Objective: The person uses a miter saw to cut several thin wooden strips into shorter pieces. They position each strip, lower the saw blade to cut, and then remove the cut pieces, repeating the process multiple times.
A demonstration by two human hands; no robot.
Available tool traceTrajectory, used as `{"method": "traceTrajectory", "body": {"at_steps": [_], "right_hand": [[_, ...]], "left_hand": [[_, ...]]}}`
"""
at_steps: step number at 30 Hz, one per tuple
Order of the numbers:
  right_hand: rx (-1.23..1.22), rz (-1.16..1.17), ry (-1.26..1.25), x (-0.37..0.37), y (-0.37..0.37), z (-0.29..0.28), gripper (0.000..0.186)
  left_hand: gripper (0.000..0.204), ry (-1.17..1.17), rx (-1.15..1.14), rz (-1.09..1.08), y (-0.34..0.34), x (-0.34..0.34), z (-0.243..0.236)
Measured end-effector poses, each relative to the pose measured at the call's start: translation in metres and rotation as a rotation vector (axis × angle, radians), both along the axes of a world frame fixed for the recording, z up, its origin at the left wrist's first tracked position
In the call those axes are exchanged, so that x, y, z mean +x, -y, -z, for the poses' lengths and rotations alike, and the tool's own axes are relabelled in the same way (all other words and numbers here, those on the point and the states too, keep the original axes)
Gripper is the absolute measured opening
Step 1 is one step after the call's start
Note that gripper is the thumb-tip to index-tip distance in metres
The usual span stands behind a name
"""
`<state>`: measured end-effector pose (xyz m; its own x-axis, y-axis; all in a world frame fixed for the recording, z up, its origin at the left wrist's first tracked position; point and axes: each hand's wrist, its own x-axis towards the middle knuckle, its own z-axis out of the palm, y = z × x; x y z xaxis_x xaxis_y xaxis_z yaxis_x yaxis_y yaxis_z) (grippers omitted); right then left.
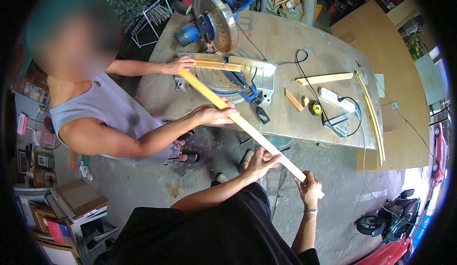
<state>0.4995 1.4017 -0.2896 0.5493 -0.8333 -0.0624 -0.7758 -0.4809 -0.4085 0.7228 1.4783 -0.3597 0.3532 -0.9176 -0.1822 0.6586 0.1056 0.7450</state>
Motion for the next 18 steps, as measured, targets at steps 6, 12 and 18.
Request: {"method": "traceTrajectory", "body": {"at_steps": [6,12,18], "right_hand": [[-0.177,-0.296,0.052,0.042,0.095,0.001,0.037],[-0.061,-0.432,0.062,0.089,0.173,0.001,0.044],[0.02,-0.584,-0.019,0.189,0.196,-0.026,0.042]], "left_hand": [[0.024,0.063,0.103,-0.108,0.036,0.049,-0.006],[0.024,0.103,0.159,-0.466,0.042,0.144,-0.043],[0.021,0.069,0.18,-0.532,0.059,0.192,-0.047]]}}
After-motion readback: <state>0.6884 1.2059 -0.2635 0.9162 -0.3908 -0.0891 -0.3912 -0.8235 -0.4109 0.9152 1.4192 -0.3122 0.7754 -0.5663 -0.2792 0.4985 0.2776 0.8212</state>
